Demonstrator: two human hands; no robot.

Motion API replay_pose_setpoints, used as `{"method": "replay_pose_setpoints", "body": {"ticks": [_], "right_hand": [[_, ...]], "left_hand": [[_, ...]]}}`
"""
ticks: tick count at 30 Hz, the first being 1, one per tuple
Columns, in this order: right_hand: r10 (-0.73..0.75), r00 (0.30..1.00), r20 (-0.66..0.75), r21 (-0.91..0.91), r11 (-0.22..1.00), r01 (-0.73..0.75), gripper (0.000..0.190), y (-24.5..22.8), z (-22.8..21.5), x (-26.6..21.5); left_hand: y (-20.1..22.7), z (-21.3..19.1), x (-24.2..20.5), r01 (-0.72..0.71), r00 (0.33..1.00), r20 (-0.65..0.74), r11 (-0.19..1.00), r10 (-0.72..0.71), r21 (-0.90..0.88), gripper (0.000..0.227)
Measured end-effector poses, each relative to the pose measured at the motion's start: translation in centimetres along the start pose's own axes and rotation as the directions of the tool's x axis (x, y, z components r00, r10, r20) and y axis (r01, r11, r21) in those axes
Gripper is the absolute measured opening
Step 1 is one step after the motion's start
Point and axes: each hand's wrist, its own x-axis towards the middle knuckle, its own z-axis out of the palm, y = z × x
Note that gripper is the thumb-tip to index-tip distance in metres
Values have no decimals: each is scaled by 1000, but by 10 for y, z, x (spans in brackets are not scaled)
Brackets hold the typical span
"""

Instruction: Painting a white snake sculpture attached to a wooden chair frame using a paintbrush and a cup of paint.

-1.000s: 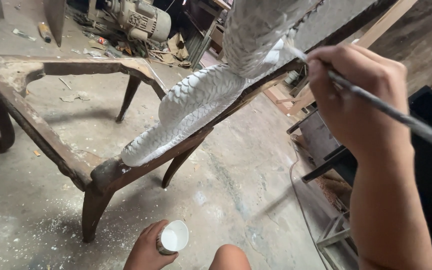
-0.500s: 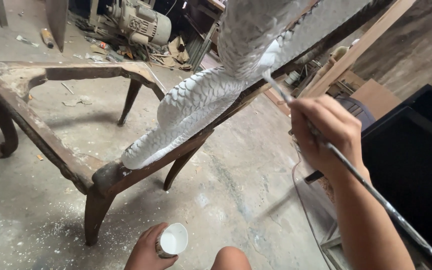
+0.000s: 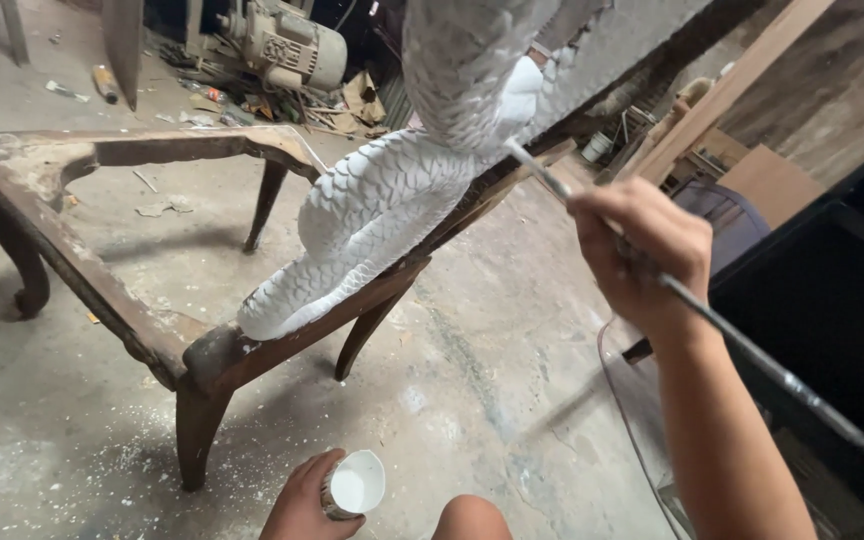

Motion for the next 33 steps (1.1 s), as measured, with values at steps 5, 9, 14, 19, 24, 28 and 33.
{"method": "replay_pose_setpoints", "body": {"ticks": [5, 9, 14, 19, 24, 28, 33], "right_hand": [[-2, 999, 39, -33, 999, 3, 11, -7, -3, -6], [41, 999, 15, -62, 997, -40, 11, -11, -7, -1], [35, 999, -39, -34, 999, -36, 10, -7, 4, 10], [-68, 996, -61, -33, 997, 66, 13, 15, 18, -21], [7, 996, -84, -74, 997, -13, 11, -7, 9, -21], [-25, 992, -121, -129, 992, 9, 13, -5, 13, -16], [18, 976, -218, -51, 998, -30, 14, 7, 11, -33]], "left_hand": [[7, -5, -4, 59, 998, 21, 998, -59, -7, 109], [7, -5, 2, 13, 1000, 22, 1000, -13, 24, 109], [1, 2, 5, -9, 999, 31, 999, 8, 48, 110], [1, -1, 4, 47, 998, 39, 999, -47, 18, 110], [-8, -2, 7, 18, 999, 31, 999, -19, 36, 109], [-21, 2, 14, 1, 998, 65, 996, -7, 85, 115], [-29, 6, 21, -22, 998, 59, 995, 16, 94, 118]]}}
